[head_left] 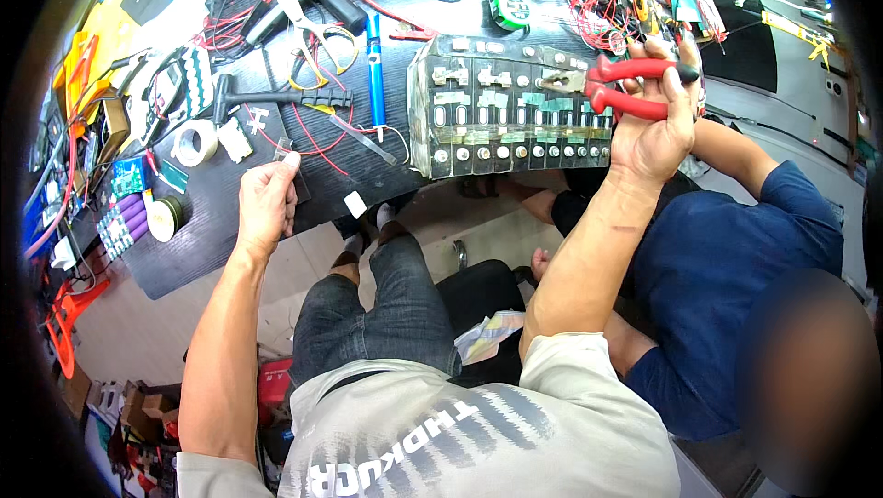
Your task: The person manipulates a battery pack on a cluttered workbench using side cutters to trim or crimp wires and connections.
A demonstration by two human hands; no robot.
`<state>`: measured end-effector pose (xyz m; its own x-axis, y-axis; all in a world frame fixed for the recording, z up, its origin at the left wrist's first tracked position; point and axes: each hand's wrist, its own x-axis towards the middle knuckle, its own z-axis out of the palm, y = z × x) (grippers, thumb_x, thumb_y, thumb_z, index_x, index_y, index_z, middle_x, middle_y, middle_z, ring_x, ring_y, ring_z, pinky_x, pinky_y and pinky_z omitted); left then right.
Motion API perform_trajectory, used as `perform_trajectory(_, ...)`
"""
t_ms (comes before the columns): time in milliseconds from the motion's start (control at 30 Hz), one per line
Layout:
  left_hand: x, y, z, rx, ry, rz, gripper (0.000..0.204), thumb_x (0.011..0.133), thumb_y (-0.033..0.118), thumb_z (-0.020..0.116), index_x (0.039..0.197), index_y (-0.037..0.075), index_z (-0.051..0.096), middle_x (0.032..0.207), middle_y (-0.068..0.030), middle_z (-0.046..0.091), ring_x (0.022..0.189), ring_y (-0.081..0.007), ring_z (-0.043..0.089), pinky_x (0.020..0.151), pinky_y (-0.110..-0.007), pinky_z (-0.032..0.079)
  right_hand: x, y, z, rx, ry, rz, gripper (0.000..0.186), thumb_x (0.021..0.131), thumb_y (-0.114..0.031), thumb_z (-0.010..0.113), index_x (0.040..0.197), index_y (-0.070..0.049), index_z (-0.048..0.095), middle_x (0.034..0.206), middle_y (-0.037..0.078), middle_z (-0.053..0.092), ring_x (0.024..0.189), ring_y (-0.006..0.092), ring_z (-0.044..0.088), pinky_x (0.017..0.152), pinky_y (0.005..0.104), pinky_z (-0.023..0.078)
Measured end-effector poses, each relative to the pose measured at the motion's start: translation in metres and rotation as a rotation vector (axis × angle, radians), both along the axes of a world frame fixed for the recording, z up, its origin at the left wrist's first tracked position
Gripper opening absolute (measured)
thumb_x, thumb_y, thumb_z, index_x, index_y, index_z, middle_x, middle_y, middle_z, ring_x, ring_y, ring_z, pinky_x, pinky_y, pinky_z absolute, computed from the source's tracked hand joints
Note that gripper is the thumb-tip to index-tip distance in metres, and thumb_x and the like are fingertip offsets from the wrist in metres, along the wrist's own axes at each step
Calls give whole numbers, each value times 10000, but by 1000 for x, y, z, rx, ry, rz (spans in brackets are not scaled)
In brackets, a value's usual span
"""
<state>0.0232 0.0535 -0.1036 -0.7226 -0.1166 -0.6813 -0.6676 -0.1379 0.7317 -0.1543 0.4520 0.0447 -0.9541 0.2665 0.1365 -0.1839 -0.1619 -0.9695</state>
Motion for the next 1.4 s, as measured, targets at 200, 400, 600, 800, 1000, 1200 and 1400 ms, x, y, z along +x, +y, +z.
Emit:
perform_trajectory(200,-2,0,2,8,18,-12,563,1105,444,668,678,98,547,535,6,478,373,-87,400,334,-272,323,9,5,-11,-20,32,-86,445,1085,-125,567,1521,-57,501,1297,199,706,1192,309,704,903,375,582)
perform_trajectory(400,-1,0,1,7,17,-7,571,1092,469,684,678,97,559,537,5,481,375,-86,400,334,-271,327,8,19,-19,-111,56,-194,387,1088,-139,566,1465,-69,517,1251,200,718,1201,358,705,902,408,608)
perform_trajectory(600,-1,-2,-1,18,17,-17,566,1093,448,682,667,98,549,535,5,476,377,-89,400,334,-275,326,0,11,-22,-83,30,-229,331,1078,-132,604,1405,-87,572,1172,153,728,1068,263,728,697,293,594)
perform_trajectory(800,1,-1,-3,-1,25,-18,565,1093,448,679,664,111,530,527,14,453,370,-89,381,330,-279,324,-20,-36,-16,46,63,-433,116,1048,-160,646,1071,-58,594,794,89,642,566,214,618,526,335,544)
perform_trajectory(1000,0,-1,-2,-15,25,-27,559,1091,466,676,678,131,505,528,15,453,358,-90,359,321,-282,329,-22,-43,-20,-40,152,-400,137,1004,-45,698,993,-59,563,737,59,588,536,121,540,471,270,468)
perform_trajectory(1200,-1,0,0,-22,-10,-35,550,1086,428,681,666,98,549,543,0,492,386,-103,438,351,-288,334,38,-81,1,268,446,242,118,896,-7,703,983,-35,627,866,90,677,781,176,631,745,325,537)
perform_trajectory(1400,0,-3,0,-22,19,-22,538,1090,446,662,684,115,544,548,1,491,381,-104,417,353,-290,335,116,-123,73,418,418,671,215,876,-64,772,1049,-36,647,907,133,654,809,233,620,756,386,526)
